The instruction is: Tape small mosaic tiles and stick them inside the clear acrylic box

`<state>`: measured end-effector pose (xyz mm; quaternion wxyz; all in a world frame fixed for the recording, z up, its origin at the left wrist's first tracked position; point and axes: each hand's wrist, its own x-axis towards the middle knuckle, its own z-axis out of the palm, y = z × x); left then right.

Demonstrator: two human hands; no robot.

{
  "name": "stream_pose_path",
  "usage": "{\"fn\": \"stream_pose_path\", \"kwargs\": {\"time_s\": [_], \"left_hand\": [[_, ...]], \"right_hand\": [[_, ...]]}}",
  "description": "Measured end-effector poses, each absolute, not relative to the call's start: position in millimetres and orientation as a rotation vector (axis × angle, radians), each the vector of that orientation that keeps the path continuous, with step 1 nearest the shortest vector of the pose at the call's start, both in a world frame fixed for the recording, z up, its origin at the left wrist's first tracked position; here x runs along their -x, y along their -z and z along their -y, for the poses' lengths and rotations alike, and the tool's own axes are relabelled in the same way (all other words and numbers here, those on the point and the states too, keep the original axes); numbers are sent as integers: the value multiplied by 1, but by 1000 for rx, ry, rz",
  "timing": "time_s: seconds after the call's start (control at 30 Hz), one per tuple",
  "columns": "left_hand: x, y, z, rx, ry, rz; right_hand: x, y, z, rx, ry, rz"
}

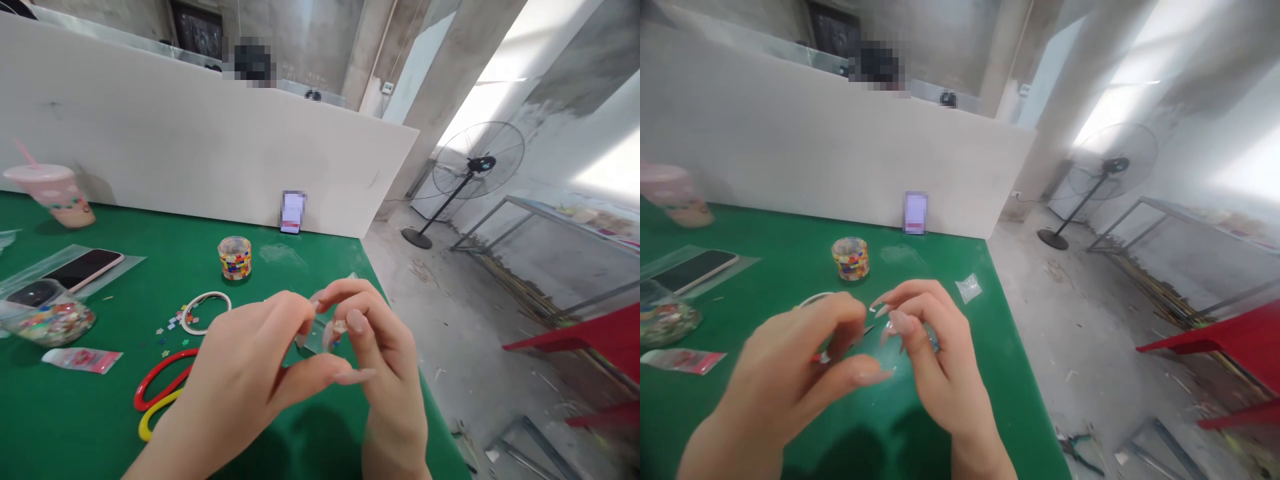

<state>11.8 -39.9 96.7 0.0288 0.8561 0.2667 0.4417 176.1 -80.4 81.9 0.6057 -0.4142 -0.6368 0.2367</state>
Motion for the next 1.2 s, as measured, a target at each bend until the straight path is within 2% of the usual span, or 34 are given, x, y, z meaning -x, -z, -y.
{"fn": "stream_pose_path", "kwargs": {"time_s": [0.3,0.77,1.03,1.2], "left_hand": [[-25,-100,35,-2737,-1361,-601],[-24,-100,41,-2843,-1475,-525],[-13,-101,40,-2714,-1444,-563],[-8,-104,48,-2587,-1459,-720]], "right_hand": [[-176,-81,80,946,-576,1514],[-192,-94,102,991,-478,1459],[-188,-97,99,1111,-140,1572],[-185,-94,95,1108,-168,1575]]}}
